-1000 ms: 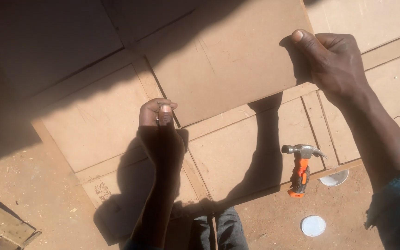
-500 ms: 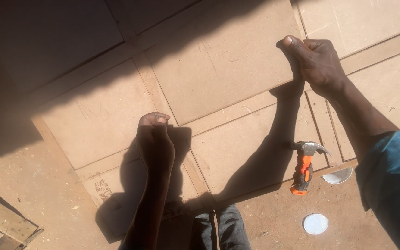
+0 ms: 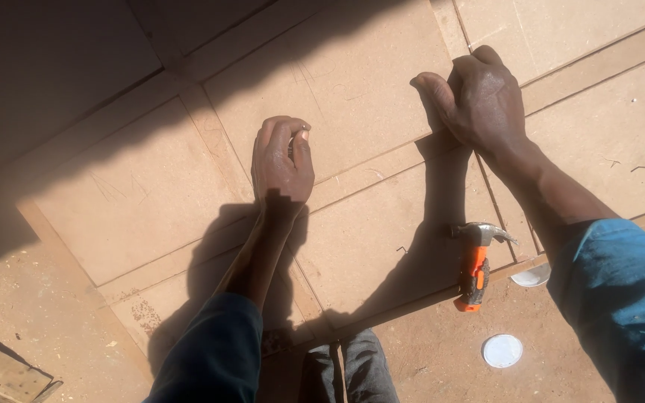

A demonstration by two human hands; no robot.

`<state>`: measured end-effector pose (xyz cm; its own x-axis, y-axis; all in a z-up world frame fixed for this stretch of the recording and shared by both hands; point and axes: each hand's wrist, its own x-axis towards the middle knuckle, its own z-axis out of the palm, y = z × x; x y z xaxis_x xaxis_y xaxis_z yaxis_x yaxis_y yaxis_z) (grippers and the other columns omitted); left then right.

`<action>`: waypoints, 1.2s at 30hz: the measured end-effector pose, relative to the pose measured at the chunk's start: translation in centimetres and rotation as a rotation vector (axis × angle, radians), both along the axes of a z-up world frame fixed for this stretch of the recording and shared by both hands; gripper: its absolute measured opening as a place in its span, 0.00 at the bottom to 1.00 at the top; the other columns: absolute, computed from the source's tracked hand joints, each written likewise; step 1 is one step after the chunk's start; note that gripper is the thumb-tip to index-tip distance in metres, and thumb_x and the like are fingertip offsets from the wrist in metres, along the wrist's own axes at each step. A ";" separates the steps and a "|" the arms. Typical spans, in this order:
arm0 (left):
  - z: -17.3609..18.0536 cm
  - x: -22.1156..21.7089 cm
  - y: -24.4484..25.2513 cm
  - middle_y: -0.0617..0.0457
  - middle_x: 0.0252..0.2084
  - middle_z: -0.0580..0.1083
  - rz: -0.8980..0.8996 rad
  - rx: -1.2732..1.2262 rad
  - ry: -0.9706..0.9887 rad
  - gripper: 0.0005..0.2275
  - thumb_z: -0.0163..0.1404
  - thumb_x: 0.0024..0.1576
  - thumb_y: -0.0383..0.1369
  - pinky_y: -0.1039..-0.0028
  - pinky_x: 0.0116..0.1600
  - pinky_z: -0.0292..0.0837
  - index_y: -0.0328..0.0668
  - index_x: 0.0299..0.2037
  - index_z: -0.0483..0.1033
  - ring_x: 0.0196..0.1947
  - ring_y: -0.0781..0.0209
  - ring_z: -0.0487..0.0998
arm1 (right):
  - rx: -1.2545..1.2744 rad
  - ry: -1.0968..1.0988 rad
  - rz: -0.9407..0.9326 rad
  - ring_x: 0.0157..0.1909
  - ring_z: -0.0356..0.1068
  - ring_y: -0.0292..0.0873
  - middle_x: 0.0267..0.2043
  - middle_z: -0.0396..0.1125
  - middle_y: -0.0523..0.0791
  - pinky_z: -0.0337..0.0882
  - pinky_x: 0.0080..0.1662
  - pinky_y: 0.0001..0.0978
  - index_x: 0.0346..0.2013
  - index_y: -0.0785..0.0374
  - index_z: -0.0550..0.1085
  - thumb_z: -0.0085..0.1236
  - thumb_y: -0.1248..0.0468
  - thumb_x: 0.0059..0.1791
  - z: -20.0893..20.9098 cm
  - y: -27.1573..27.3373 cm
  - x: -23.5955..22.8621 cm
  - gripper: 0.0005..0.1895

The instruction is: Securing thin wooden panels to a frame using a hammer and nails.

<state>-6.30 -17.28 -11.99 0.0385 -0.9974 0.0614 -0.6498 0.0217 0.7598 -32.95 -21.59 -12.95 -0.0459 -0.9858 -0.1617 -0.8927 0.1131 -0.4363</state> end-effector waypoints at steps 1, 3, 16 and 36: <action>-0.8 -0.1 -0.5 0.57 0.39 0.71 0.001 0.004 0.001 0.06 0.39 0.57 0.28 0.72 0.37 0.68 0.46 0.35 0.71 0.38 0.61 0.71 | 0.004 0.001 0.001 0.26 0.58 0.48 0.32 0.58 0.46 0.62 0.30 0.42 0.21 0.68 0.62 0.53 0.39 0.54 -0.2 0.4 0.0 0.35; -2.3 -0.6 -1.3 0.55 0.35 0.68 -0.061 -0.269 -0.145 0.10 0.34 0.63 0.34 0.69 0.37 0.63 0.46 0.35 0.69 0.32 0.60 0.68 | -0.194 -0.101 0.044 0.35 0.60 0.46 0.37 0.59 0.49 0.62 0.34 0.37 0.22 0.66 0.66 0.51 0.47 0.55 -0.3 1.2 -0.2 0.27; -4.4 -0.2 -0.9 0.60 0.38 0.61 -0.103 -0.181 -0.261 0.08 0.32 0.64 0.35 0.73 0.40 0.62 0.51 0.41 0.66 0.35 0.62 0.68 | -0.231 -0.078 0.065 0.59 0.52 0.59 0.57 0.55 0.50 0.55 0.51 0.50 0.54 0.55 0.75 0.56 0.58 0.53 -1.1 5.3 -2.1 0.15; -8.9 4.1 -5.0 0.55 0.30 0.64 0.212 -0.203 -0.626 0.10 0.34 0.62 0.38 0.66 0.39 0.60 0.48 0.35 0.67 0.33 0.55 0.69 | -0.314 -0.089 -0.052 0.63 0.52 0.53 0.62 0.57 0.45 0.49 0.55 0.47 0.50 0.47 0.76 0.56 0.51 0.49 -2.6 5.7 -0.9 0.15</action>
